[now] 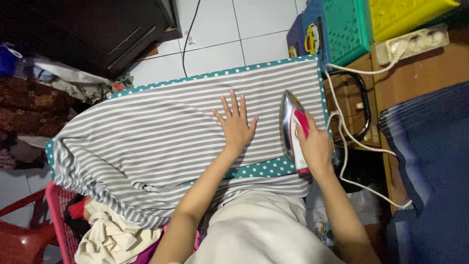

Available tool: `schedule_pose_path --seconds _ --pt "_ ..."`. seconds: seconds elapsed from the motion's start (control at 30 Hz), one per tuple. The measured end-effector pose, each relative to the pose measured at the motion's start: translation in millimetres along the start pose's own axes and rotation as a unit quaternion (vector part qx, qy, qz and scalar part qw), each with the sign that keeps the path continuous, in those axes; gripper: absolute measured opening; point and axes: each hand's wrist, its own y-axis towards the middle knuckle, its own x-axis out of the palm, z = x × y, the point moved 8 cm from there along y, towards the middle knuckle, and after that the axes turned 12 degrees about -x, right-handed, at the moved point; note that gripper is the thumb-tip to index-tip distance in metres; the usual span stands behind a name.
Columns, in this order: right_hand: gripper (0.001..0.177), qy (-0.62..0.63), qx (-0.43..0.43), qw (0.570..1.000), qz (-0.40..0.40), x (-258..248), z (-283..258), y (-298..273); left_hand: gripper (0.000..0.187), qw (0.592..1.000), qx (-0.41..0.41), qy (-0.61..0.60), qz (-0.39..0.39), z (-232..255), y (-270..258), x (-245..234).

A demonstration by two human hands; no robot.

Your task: The person irons a pair of striped shorts on a polka-dotted ironing board, smoothing the fabric and using a pink iron. After ironing, the person folds the shorts and places them on a nearby surface, then picks up a cream-colored cloth and a pink garment from a laundry basket.

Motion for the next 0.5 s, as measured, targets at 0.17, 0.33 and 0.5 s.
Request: schedule_pose_path --seconds 0.17,0.33,0.5 --pt "0.046 -0.003 0.002 1.000 0.020 -0.8 5.8 61.1 0.087 0.999 0.033 -0.018 -0.018 24.8 -34.6 2.5" --pt "0.040 0.004 0.009 0.998 0.066 -10.7 15.8 114.0 0.086 0.998 0.054 -0.033 -0.020 31.1 -49.7 3.2" --pt "0.042 -0.007 0.033 0.998 0.054 -10.8 33.8 108.0 0.083 0.998 0.051 -0.033 -0.025 29.6 -52.5 5.9"
